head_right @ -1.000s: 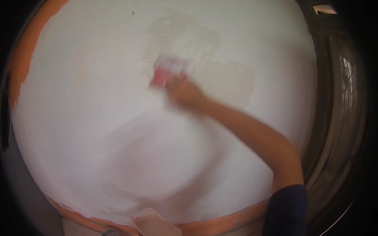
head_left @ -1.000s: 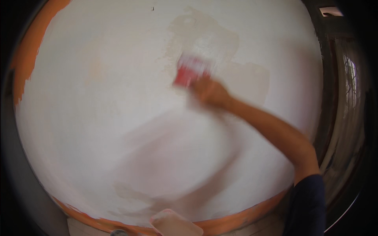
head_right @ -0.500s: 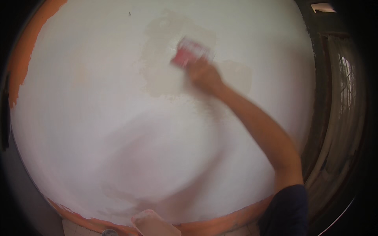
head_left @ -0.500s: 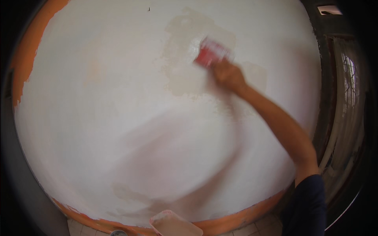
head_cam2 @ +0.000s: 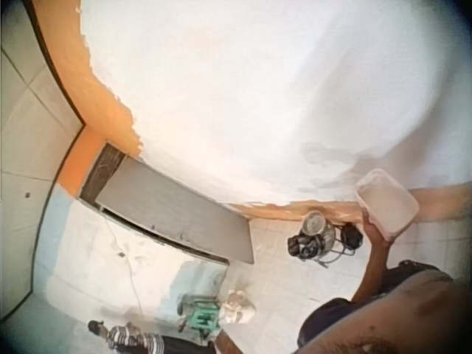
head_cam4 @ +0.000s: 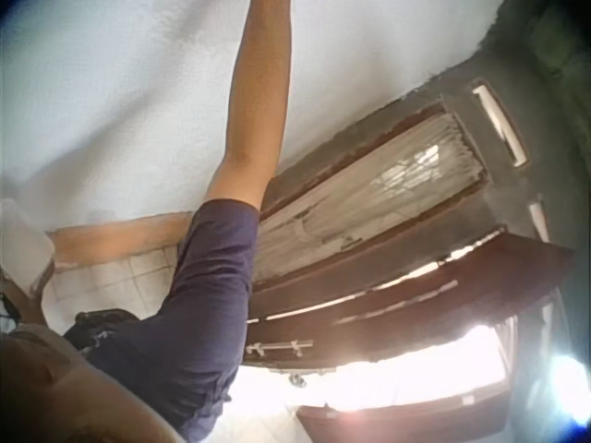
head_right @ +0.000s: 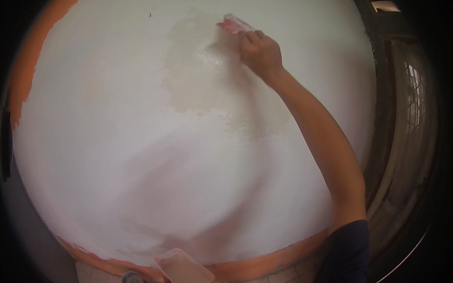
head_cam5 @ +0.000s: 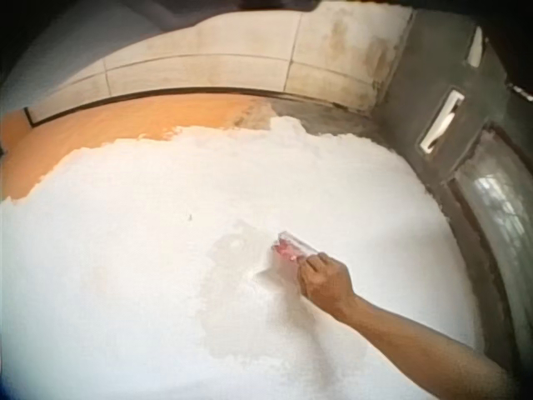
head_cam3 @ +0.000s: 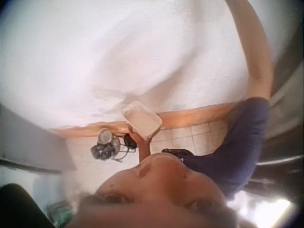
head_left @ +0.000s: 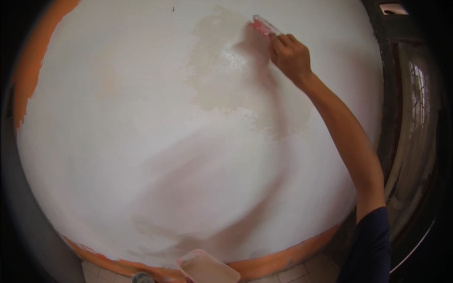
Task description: The person applies white plaster to a wall using a spatula, periodically scraping the spatula against the edge of a plastic container and scooping more plaster from it.
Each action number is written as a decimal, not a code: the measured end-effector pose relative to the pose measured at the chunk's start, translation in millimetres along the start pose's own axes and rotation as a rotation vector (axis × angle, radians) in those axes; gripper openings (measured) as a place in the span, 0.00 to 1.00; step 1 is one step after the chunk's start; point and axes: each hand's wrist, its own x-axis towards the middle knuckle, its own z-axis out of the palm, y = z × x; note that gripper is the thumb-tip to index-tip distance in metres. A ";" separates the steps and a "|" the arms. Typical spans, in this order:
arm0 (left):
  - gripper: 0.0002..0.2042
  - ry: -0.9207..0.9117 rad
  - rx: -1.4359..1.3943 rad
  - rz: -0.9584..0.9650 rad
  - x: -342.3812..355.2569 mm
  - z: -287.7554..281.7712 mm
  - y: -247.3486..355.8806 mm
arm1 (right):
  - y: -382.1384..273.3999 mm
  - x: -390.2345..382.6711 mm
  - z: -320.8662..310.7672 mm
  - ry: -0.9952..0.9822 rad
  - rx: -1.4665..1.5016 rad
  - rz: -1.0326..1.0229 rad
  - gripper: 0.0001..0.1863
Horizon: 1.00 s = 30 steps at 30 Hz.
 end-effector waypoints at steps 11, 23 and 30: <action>0.39 0.142 0.009 0.027 29.0 -143.7 6.6 | -316.8 -227.6 -145.4 -0.313 0.763 -0.381 0.12; 0.40 -0.046 0.004 0.001 4.7 -188.2 -12.1 | -122.2 -198.7 -50.4 -0.253 -0.032 -0.023 0.10; 0.39 0.028 -0.003 0.039 4.2 -195.9 -3.6 | -381.4 -263.6 -204.9 -0.274 0.852 -0.365 0.12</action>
